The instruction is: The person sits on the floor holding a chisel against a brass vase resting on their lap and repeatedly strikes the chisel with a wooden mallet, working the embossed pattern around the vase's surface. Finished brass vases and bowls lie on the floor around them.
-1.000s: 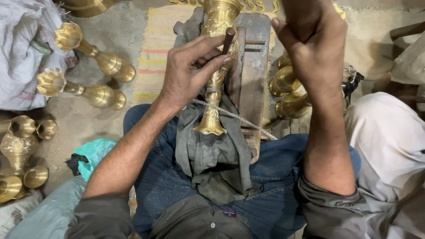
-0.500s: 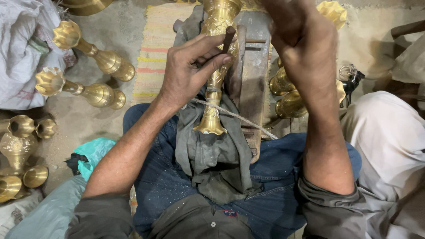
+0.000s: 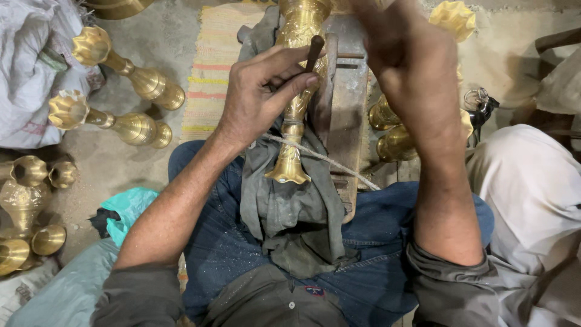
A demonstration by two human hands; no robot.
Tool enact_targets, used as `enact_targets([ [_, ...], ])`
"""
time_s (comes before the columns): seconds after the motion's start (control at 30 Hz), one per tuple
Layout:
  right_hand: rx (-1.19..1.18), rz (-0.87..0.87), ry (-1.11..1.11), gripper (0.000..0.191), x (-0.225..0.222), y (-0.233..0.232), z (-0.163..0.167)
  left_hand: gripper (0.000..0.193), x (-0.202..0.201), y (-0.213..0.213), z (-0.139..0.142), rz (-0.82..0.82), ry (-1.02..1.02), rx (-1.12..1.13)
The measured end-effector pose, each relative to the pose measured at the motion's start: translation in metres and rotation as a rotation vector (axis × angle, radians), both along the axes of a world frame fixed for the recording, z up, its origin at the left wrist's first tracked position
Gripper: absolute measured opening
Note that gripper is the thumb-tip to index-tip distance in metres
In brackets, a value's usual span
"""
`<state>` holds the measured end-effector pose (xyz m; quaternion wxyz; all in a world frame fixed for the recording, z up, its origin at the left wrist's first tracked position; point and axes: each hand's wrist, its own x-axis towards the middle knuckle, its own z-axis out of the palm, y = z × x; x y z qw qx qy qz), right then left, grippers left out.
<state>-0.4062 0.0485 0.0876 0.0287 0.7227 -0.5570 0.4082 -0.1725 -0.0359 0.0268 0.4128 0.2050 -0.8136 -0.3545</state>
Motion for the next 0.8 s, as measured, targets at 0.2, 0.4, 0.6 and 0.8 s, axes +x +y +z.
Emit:
enact_targets([
  [0.2, 0.074, -0.097, -0.052, 0.033, 0.0022, -0.0017, -0.0034, 0.033, -0.0003, -0.0032, -0.0044, -0.011, -0.01, -0.01],
  [0.4, -0.028, 0.021, -0.015, 0.031, 0.0021, -0.002, -0.0026, 0.035, -0.0002, -0.0026, -0.0058, 0.013, -0.031, -0.023],
  [0.6, 0.079, -0.11, -0.046, 0.032, 0.0055, -0.0002, -0.0013, 0.034, 0.0005, -0.0034, -0.0017, -0.012, -0.018, -0.01],
  [0.8, 0.022, -0.06, -0.047, 0.021, 0.0033, 0.003, -0.0039, 0.035, 0.0004, -0.0008, 0.0019, -0.023, -0.016, -0.017],
])
